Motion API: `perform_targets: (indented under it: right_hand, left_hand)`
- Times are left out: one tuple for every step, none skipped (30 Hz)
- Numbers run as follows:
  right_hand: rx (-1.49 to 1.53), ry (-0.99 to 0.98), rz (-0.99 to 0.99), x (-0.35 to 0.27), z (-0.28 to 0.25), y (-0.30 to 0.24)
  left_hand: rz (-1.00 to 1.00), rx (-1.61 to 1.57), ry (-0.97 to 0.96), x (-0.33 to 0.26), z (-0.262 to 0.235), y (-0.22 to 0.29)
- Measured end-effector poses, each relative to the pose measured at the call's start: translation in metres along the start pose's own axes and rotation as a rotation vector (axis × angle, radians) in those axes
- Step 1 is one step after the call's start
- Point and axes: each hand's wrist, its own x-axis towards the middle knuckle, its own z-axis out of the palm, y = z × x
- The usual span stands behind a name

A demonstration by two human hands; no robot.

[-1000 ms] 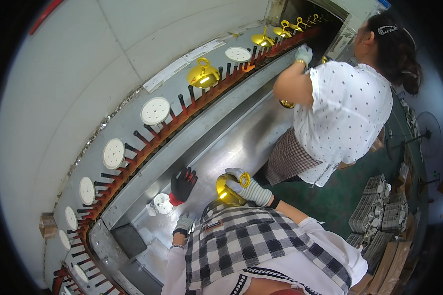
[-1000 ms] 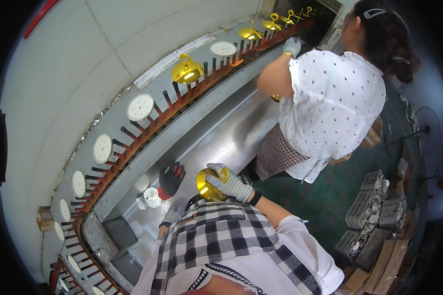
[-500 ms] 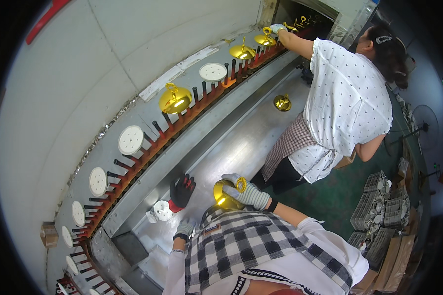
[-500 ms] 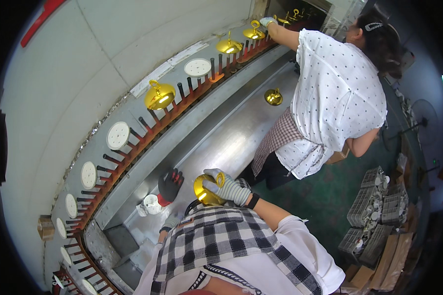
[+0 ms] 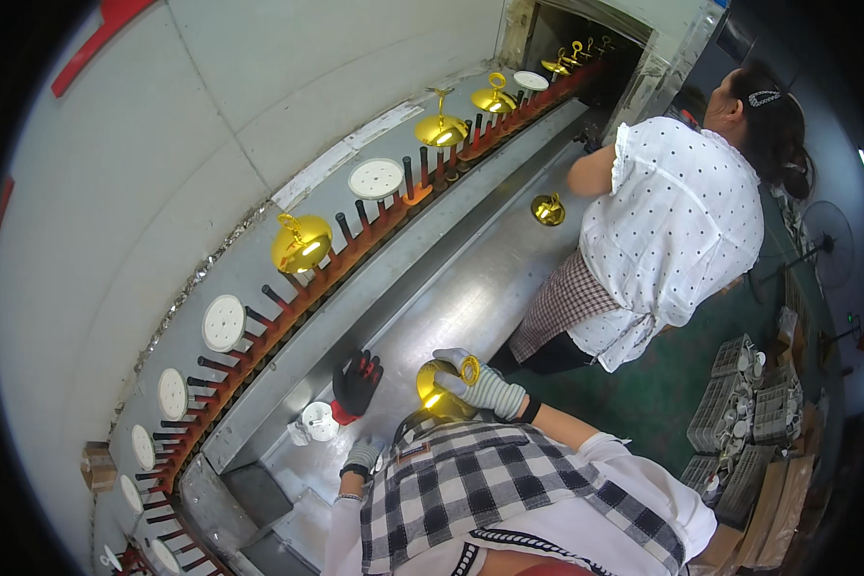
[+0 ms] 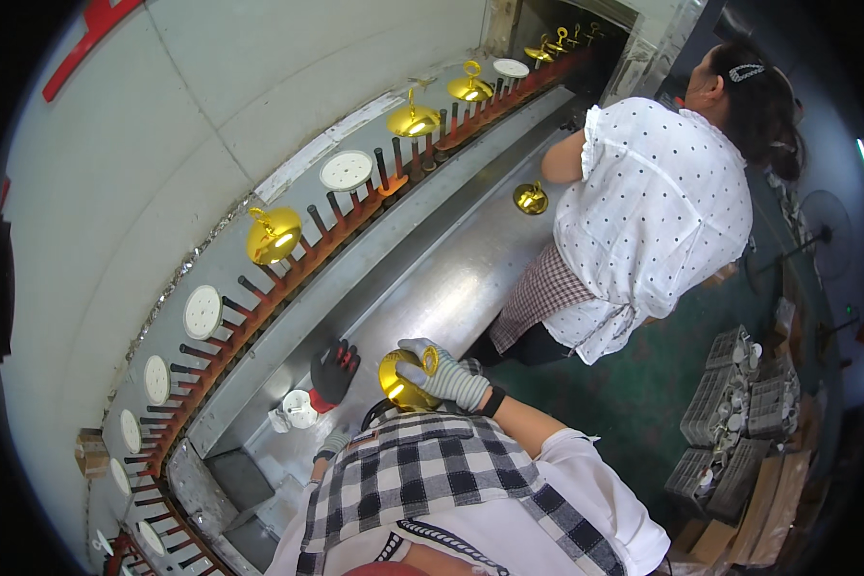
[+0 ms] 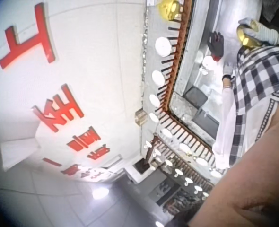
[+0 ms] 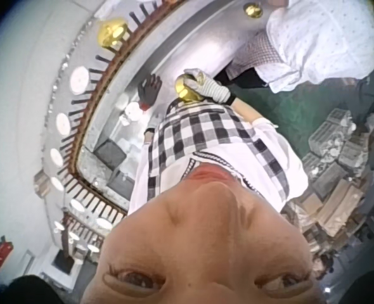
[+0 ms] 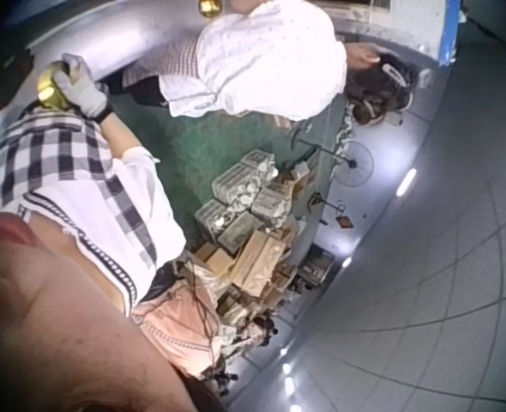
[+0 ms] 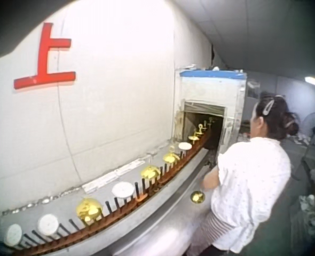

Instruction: Picking gold-colored plastic parts from a box and placing them onto a rotating manufacturing conveyor line.

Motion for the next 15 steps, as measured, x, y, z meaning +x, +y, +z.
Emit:
perform_targets:
  right_hand:
    - [0.014,-0.001,0.015,0.001,-0.001,-0.002]
    - [0.027,-0.001,0.031,0.002,-0.003,-0.005]
    - [0.029,-0.004,0.028,0.002,-0.003,-0.007]
    - [0.039,-0.006,0.046,0.002,-0.004,-0.009]
    - [0.049,-0.009,0.065,0.003,-0.004,-0.011]
    - [0.043,-0.003,0.069,0.002,-0.004,-0.007]
    - [0.033,0.007,0.064,0.001,-0.004,-0.002]
    - [0.022,0.016,0.059,0.0,-0.003,0.003]
    - [0.023,0.013,0.056,0.001,-0.002,0.002]
    - [0.03,0.013,0.055,0.001,-0.002,-0.001]
    - [0.037,0.014,0.055,0.001,-0.001,-0.003]
    - [0.038,0.011,0.052,0.002,0.0,-0.003]
    - [0.036,0.008,0.051,0.001,0.001,-0.003]
    - [0.031,0.007,0.052,0.001,0.002,-0.002]
    - [0.027,0.008,0.055,0.0,0.004,0.0]
  left_hand:
    - [-0.011,0.009,0.006,0.001,0.001,0.001]
    - [-0.022,0.019,0.012,0.002,0.001,0.001]
    - [-0.025,0.017,0.015,0.002,0.001,0.0]
    - [-0.027,0.006,0.012,0.003,0.0,-0.002]
    - [-0.029,-0.006,0.01,0.003,0.0,-0.005]
    - [-0.022,-0.003,0.004,0.004,0.0,0.002]
    - [-0.03,0.04,0.019,0.004,-0.002,0.01]
    - [-0.037,0.083,0.034,0.003,-0.004,0.018]
    - [-0.04,0.081,0.037,0.002,-0.003,0.014]
    - [-0.022,0.063,0.051,0.0,-0.003,0.01]
    - [-0.003,0.045,0.065,-0.001,-0.003,0.007]
    - [-0.005,0.044,0.068,-0.002,-0.002,0.003]
    - [-0.003,0.057,0.074,-0.003,-0.002,0.001]
    - [0.003,0.071,0.079,-0.003,-0.001,0.0]
    - [0.006,0.07,0.076,-0.005,-0.001,0.005]
